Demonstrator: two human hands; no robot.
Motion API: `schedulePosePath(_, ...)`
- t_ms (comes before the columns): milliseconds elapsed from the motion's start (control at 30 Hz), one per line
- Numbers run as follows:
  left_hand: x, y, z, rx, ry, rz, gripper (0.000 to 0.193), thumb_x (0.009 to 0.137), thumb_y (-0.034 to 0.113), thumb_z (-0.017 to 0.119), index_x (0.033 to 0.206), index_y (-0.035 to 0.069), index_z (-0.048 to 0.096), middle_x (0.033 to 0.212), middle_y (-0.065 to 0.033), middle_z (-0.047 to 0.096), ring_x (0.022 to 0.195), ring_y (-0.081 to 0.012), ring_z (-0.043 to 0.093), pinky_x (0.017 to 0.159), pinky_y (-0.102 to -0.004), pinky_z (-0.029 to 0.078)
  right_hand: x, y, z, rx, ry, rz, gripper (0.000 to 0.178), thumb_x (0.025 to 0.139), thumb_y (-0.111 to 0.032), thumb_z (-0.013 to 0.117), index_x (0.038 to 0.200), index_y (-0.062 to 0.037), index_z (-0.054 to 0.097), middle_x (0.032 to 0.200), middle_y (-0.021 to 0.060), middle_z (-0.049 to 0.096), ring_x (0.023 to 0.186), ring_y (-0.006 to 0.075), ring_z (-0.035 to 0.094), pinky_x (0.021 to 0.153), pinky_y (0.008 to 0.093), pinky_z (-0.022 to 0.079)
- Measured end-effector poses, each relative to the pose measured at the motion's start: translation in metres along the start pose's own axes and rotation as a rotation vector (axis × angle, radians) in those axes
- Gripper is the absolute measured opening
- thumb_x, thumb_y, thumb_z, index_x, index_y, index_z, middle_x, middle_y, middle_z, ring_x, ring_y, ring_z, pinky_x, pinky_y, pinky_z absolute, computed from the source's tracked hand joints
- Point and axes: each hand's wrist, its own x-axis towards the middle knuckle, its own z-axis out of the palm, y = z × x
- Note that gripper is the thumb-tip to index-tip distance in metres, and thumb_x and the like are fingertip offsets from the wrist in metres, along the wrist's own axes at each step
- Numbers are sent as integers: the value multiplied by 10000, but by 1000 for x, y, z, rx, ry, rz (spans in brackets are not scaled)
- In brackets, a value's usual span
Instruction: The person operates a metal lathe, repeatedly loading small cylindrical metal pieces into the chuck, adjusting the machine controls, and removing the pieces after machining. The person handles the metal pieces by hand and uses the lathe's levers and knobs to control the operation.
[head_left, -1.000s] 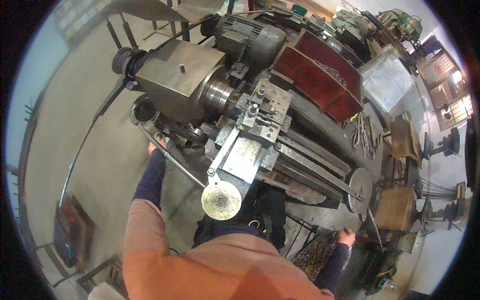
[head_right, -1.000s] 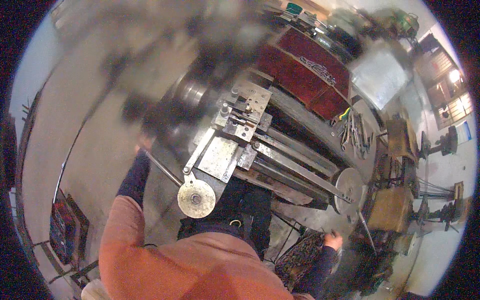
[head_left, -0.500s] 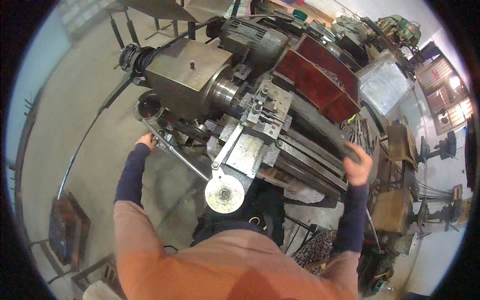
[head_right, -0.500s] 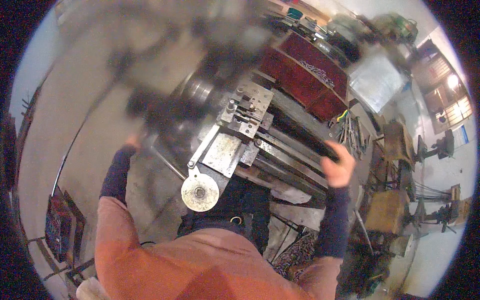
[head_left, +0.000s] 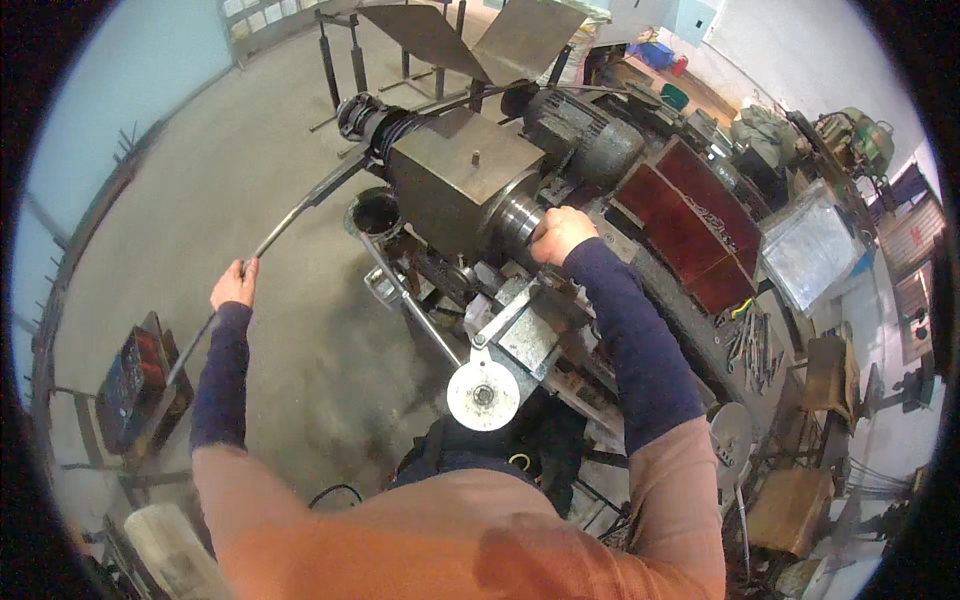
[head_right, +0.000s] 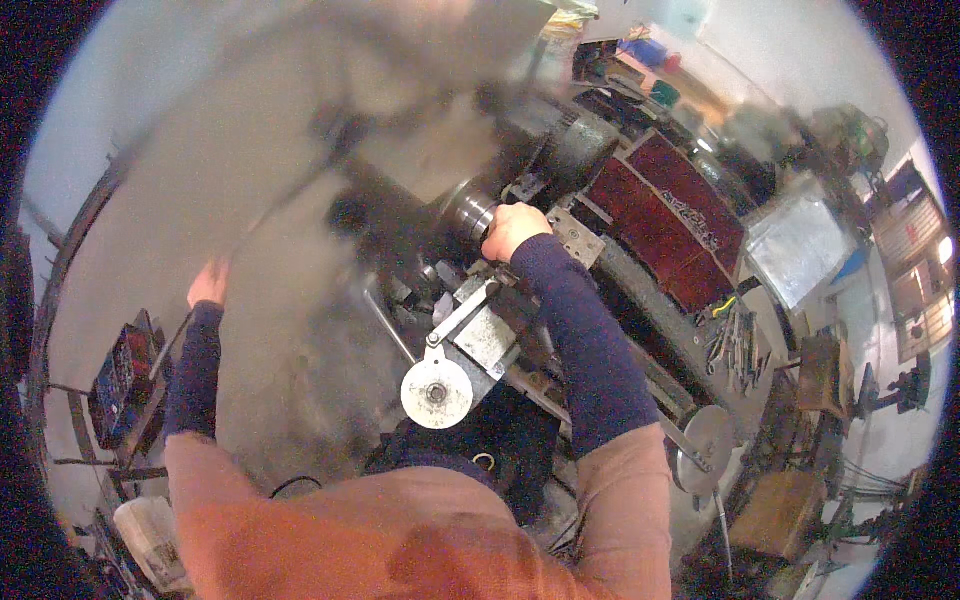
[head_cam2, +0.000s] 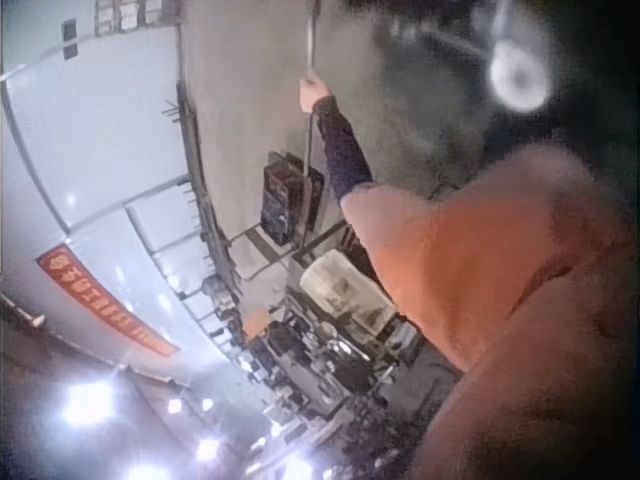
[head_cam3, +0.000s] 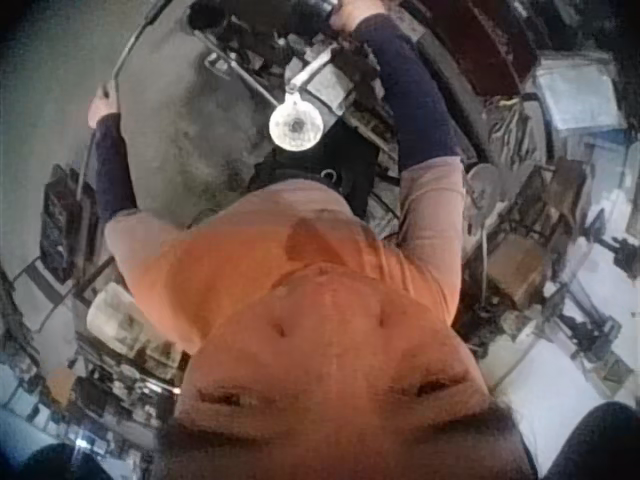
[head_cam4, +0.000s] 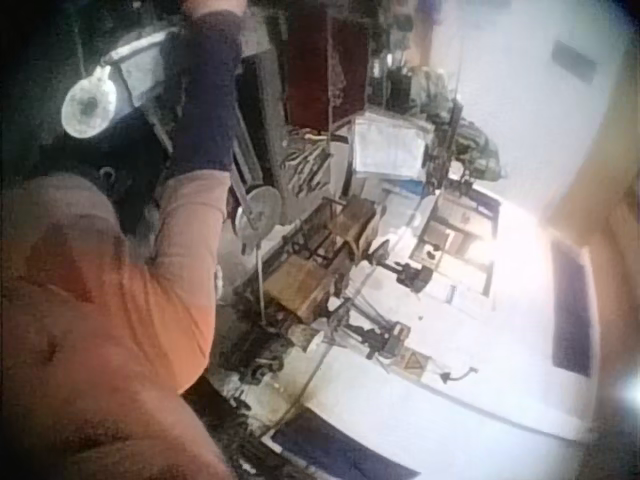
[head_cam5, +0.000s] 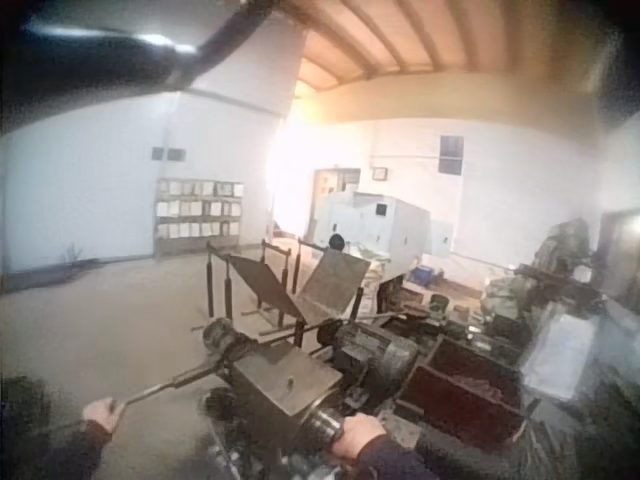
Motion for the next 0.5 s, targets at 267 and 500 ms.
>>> schedulePosePath(267,-92,54,-41,18,-15,104,457,784,471,554,936,41,577,746,-161,625,758,-347,615,673,-425,481,-24,-10,-12,-14,201,-122,253,534,-175,623,744,-49,687,725,145,644,790,299,616,743,364,495)
schedulePosePath(500,-121,180,-98,-1202,-548,558,315,871,254,534,945,-45,603,794,-155,655,741,-215,646,690,-309,495,-127,-53,-16,576,646,-640,361,498,-85,584,852,-47,643,940,124,615,944,323,562,804,390,470)
